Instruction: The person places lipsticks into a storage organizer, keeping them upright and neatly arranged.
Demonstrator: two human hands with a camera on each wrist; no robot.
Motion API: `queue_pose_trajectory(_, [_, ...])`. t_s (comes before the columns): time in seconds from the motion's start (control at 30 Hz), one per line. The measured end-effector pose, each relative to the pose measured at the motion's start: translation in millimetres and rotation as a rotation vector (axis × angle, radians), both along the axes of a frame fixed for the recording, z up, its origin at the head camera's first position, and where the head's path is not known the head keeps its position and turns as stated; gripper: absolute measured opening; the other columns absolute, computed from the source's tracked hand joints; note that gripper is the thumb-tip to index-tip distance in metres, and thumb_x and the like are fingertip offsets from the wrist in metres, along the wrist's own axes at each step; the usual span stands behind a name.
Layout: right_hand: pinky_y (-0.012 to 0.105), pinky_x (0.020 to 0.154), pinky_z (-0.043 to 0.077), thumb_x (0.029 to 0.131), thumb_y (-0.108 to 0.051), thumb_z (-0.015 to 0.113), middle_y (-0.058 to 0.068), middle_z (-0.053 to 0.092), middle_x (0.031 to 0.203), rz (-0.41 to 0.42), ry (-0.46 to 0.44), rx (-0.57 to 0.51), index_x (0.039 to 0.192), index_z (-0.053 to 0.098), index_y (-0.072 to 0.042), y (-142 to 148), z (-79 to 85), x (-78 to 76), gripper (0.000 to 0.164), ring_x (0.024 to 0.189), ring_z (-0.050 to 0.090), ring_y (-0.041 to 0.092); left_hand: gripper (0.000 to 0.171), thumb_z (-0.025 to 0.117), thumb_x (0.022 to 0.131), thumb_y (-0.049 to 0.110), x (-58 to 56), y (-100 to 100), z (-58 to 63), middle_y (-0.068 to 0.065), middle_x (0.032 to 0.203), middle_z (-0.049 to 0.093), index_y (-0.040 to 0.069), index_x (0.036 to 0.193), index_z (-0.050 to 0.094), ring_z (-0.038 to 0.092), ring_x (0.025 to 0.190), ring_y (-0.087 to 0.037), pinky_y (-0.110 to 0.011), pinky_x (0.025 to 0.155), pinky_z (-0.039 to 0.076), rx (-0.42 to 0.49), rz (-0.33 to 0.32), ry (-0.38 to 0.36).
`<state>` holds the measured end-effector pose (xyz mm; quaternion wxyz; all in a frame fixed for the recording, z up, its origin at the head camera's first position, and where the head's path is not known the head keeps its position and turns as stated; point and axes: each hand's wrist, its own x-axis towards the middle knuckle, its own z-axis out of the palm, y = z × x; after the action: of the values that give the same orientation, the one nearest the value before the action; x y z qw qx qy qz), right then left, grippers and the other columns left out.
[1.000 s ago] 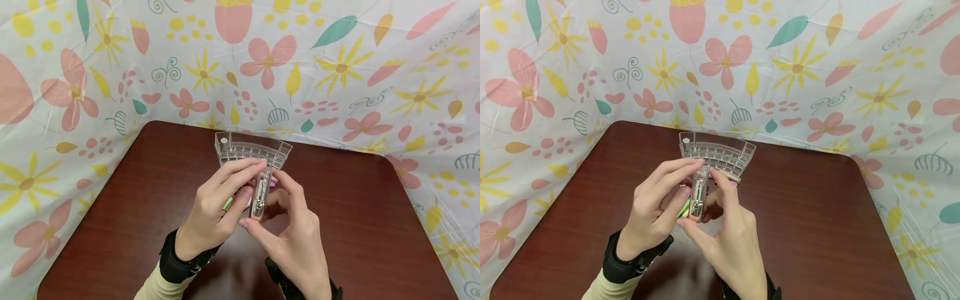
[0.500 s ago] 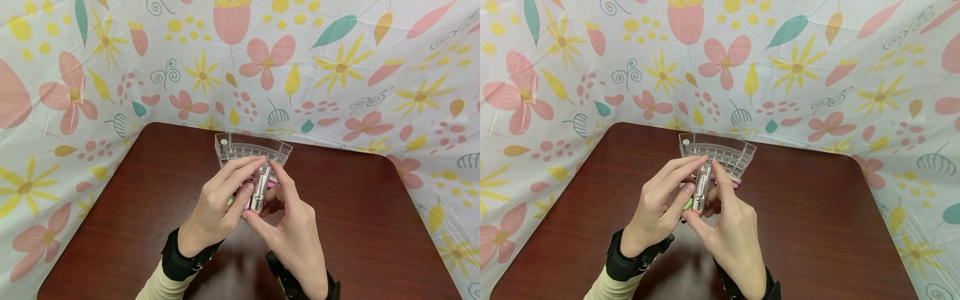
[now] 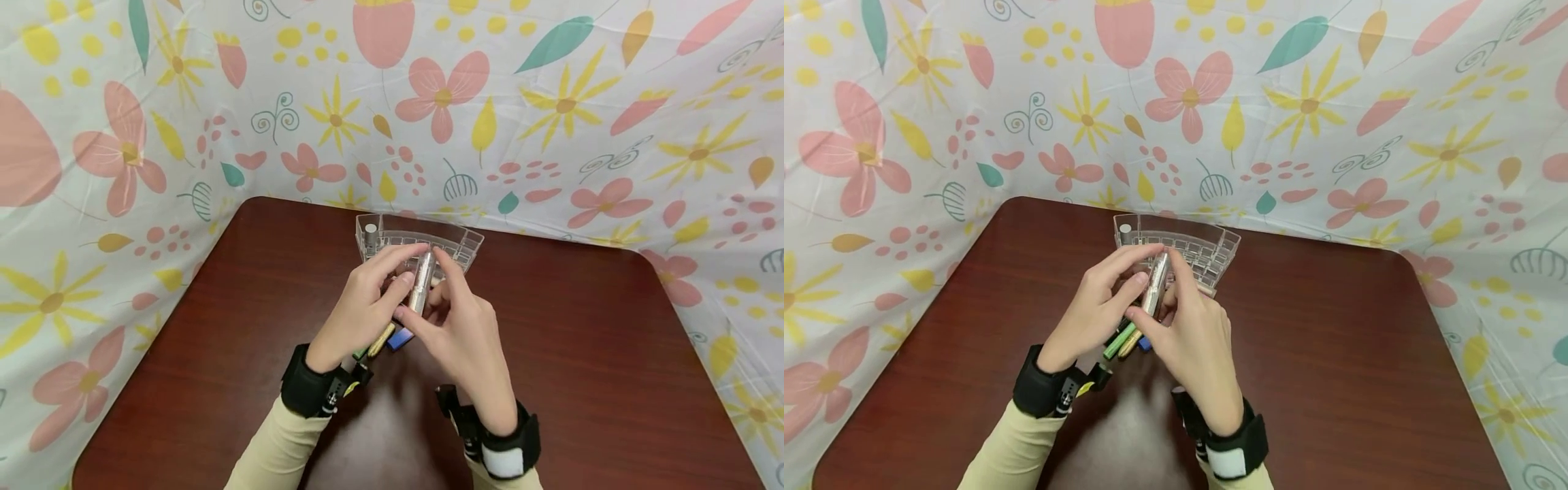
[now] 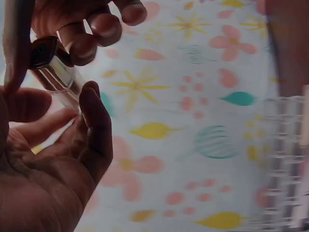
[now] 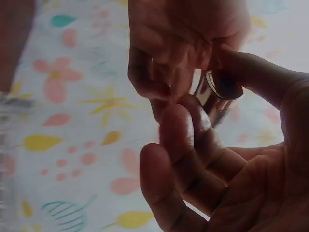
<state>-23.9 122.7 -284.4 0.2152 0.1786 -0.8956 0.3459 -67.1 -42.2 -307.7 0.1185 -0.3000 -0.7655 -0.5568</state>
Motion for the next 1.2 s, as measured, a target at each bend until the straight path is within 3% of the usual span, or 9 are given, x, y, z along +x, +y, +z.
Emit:
queue_pose_trajectory(0.13, [0.026,0.06,0.044,0.082,-0.028,0.084,-0.005,0.065,0.075,-0.055,-0.193,0.044,0.153,0.042,-0.01,-1,-16.6,-21.7,0.084,0.061,0.056,0.005,0.039,0.049,0.107,0.015,-18.1,2,-19.5,0.003,0.128,0.061,0.019,0.145,0.056,0.057,0.088,-0.011,-0.029,0.074,0.044,-0.035,0.037,-0.164])
queue_pose_trajectory(0.27, [0.03,0.065,0.047,0.083,-0.027,0.082,-0.001,0.069,0.087,-0.059,-0.292,0.03,0.154,0.04,-0.012,-1,-29.8,-37.4,0.083,0.068,0.062,0.012,0.042,0.052,0.106,0.016,-28.2,3,-31.6,0.0,0.141,0.057,0.02,0.148,0.053,0.064,0.107,-0.016,-0.036,0.089,0.053,-0.039,0.011,-0.27])
queue_pose_trajectory(0.37, [0.033,0.071,0.053,0.086,-0.024,0.079,0.006,0.069,0.103,-0.011,-0.366,-0.05,0.155,0.037,-0.012,-2,-36.3,-46.2,0.083,0.082,0.068,0.018,0.046,0.054,0.105,0.014,-32.1,3,-35.5,-0.002,0.151,0.05,0.022,0.151,0.049,0.063,0.121,-0.023,-0.043,0.099,0.054,-0.004,-0.029,-0.364])
queue_pose_trajectory(0.5, [0.042,0.074,0.062,0.092,-0.007,0.068,0.016,0.057,0.129,0.13,-0.582,-0.369,0.158,0.031,-0.016,-1,-44.6,-55.8,0.076,0.094,0.07,0.023,0.051,0.056,0.103,0.008,-35.6,2,-37.6,-0.004,0.154,0.047,0.018,0.152,0.047,0.06,0.129,-0.027,-0.042,0.096,0.057,0.06,-0.051,-0.47])
queue_pose_trajectory(0.6, [0.045,0.077,0.063,0.094,0.004,0.058,0.019,0.049,0.136,0.187,-0.738,-0.663,0.155,0.035,-0.017,-1,-52.6,-61.1,0.068,0.092,0.07,0.022,0.053,0.056,0.1,0.004,-36.6,0,-41.4,-0.005,0.151,0.049,0.015,0.151,0.048,0.061,0.127,-0.027,-0.038,0.09,0.058,0.045,-0.034,-0.511])
queue_pose_trajectory(0.73, [0.041,0.078,0.063,0.096,0.005,0.055,0.015,0.047,0.13,0.172,-0.802,-0.852,0.148,0.042,-0.013,1,-64.8,-64.6,0.057,0.088,0.068,0.019,0.053,0.056,0.099,0.003,-37.9,-1,-49.8,-0.005,0.151,0.049,0.017,0.15,0.049,0.06,0.129,-0.027,-0.036,0.091,0.057,-0.036,-0.013,-0.508])
queue_pose_trajectory(0.9, [0.042,0.073,0.063,0.097,0.004,0.055,0.016,0.046,0.128,0.114,-0.795,-0.843,0.146,0.045,-0.015,-3,-79.9,-70.4,0.054,0.086,0.066,0.02,0.054,0.058,0.097,0.002,-43.0,-2,-58.8,-0.006,0.15,0.053,0.017,0.149,0.051,0.061,0.129,-0.028,-0.038,0.095,0.056,-0.091,-0.005,-0.478])
queue_pose_trajectory(1.07, [0.045,0.071,0.063,0.096,0.003,0.055,0.019,0.051,0.126,0.067,-0.779,-0.704,0.146,0.051,-0.019,-13,-92.1,-87.8,0.055,0.083,0.068,0.021,0.052,0.054,0.101,0.005,-50.6,-7,-70.8,-0.006,0.152,0.051,0.02,0.151,0.048,0.058,0.132,-0.027,-0.041,0.098,0.053,-0.101,0.021,-0.505])
queue_pose_trajectory(1.2, [0.033,0.063,0.059,0.094,0.001,0.061,0.017,0.055,0.119,0.005,-0.695,-0.557,0.14,0.057,-0.015,-22,-91.5,-117.1,0.049,0.071,0.06,0.015,0.051,0.051,0.105,0.007,-58.9,-9,-85.7,-0.01,0.155,0.047,0.017,0.154,0.043,0.052,0.138,-0.03,-0.046,0.106,0.048,-0.138,0.143,-0.418])
